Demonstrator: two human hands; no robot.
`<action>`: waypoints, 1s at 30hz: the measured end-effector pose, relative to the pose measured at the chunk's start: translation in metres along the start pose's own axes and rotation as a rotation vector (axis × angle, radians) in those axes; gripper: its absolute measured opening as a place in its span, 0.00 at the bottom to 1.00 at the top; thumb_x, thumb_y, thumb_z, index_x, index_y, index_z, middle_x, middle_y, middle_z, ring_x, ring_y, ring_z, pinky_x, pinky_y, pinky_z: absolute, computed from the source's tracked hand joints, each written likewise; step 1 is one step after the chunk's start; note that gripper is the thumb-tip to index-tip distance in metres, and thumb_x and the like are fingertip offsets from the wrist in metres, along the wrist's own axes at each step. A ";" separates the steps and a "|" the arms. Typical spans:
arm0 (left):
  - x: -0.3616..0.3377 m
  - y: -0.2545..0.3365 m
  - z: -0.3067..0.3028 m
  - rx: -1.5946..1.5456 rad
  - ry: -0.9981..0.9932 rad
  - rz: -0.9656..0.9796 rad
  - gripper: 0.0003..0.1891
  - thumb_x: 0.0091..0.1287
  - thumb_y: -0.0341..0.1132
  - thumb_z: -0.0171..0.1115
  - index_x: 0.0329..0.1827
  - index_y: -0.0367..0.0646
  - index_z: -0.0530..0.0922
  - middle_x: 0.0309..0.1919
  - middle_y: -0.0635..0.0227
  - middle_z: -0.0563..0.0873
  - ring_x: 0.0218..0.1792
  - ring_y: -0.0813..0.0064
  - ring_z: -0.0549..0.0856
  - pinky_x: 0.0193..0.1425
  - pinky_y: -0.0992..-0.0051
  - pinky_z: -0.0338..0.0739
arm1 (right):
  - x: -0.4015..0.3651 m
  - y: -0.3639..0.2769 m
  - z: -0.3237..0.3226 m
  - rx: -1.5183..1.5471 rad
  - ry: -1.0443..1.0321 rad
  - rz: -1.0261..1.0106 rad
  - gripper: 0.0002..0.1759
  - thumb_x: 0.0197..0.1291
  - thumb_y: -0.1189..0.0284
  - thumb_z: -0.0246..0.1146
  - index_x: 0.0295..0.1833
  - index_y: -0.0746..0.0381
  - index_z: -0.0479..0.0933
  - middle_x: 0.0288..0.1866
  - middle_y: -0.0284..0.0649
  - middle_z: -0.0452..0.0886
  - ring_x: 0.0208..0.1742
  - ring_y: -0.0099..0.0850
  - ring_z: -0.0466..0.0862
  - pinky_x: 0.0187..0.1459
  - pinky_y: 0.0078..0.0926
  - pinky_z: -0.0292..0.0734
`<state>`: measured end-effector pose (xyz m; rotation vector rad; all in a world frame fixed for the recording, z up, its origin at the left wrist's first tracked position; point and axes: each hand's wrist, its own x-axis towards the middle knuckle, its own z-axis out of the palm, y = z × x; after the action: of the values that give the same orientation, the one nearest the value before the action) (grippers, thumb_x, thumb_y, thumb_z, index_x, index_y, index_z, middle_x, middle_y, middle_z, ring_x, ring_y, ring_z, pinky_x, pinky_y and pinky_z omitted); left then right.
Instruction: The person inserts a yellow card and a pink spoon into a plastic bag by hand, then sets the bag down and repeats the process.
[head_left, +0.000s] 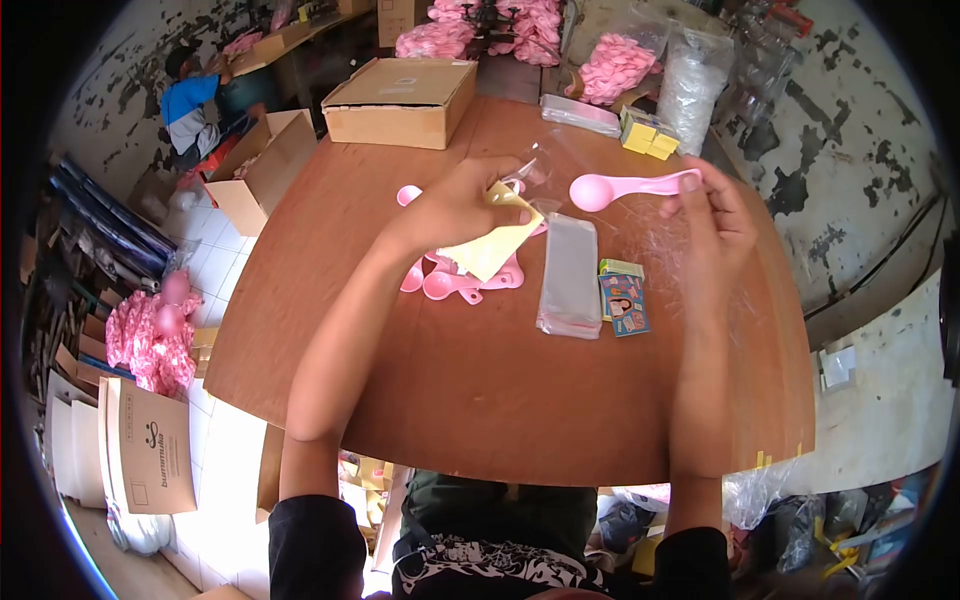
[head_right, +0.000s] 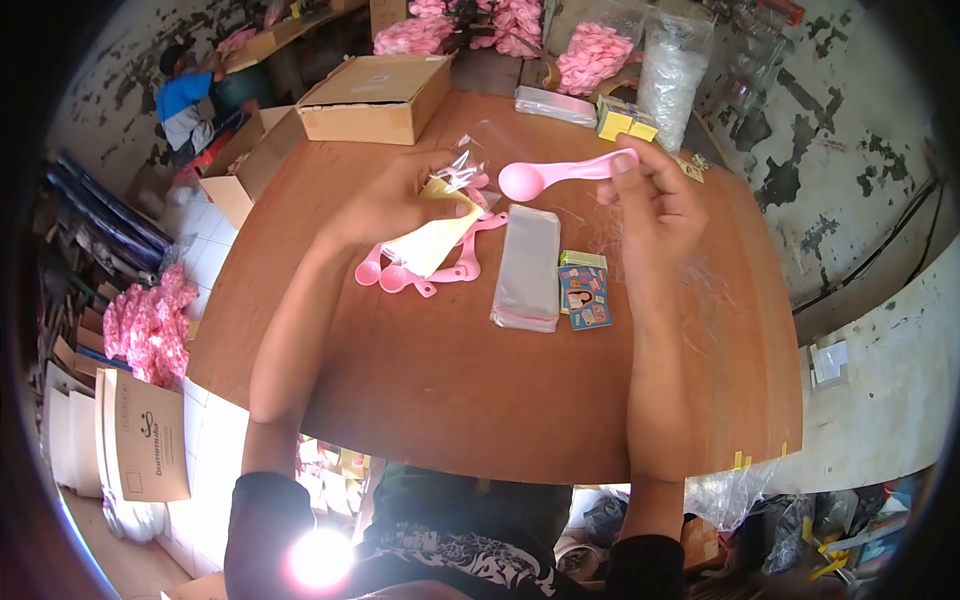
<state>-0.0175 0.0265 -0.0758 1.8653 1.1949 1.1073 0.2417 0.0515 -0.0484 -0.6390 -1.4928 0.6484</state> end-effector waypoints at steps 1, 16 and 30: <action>-0.001 0.003 0.003 0.008 -0.064 -0.007 0.21 0.64 0.26 0.67 0.61 0.37 0.76 0.43 0.66 0.87 0.41 0.80 0.86 0.41 0.77 0.82 | 0.003 -0.002 -0.005 0.056 0.040 -0.056 0.13 0.66 0.73 0.66 0.52 0.68 0.82 0.34 0.35 0.84 0.31 0.18 0.80 0.33 0.14 0.74; -0.002 0.011 0.030 -0.031 -0.106 -0.044 0.22 0.60 0.32 0.71 0.58 0.40 0.79 0.43 0.63 0.84 0.42 0.73 0.84 0.46 0.72 0.77 | 0.017 -0.010 -0.046 0.223 -0.151 0.138 0.11 0.66 0.75 0.64 0.50 0.68 0.82 0.36 0.37 0.84 0.35 0.21 0.82 0.38 0.19 0.79; -0.003 0.015 0.044 -0.185 -0.026 0.117 0.12 0.66 0.36 0.69 0.44 0.35 0.85 0.31 0.68 0.87 0.29 0.84 0.83 0.30 0.79 0.76 | 0.003 -0.010 -0.024 0.069 -0.537 0.209 0.08 0.64 0.78 0.64 0.45 0.71 0.83 0.44 0.36 0.83 0.37 0.21 0.84 0.37 0.18 0.83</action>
<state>0.0273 0.0148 -0.0827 1.8194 0.9449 1.2098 0.2656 0.0472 -0.0384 -0.5983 -1.9003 1.0898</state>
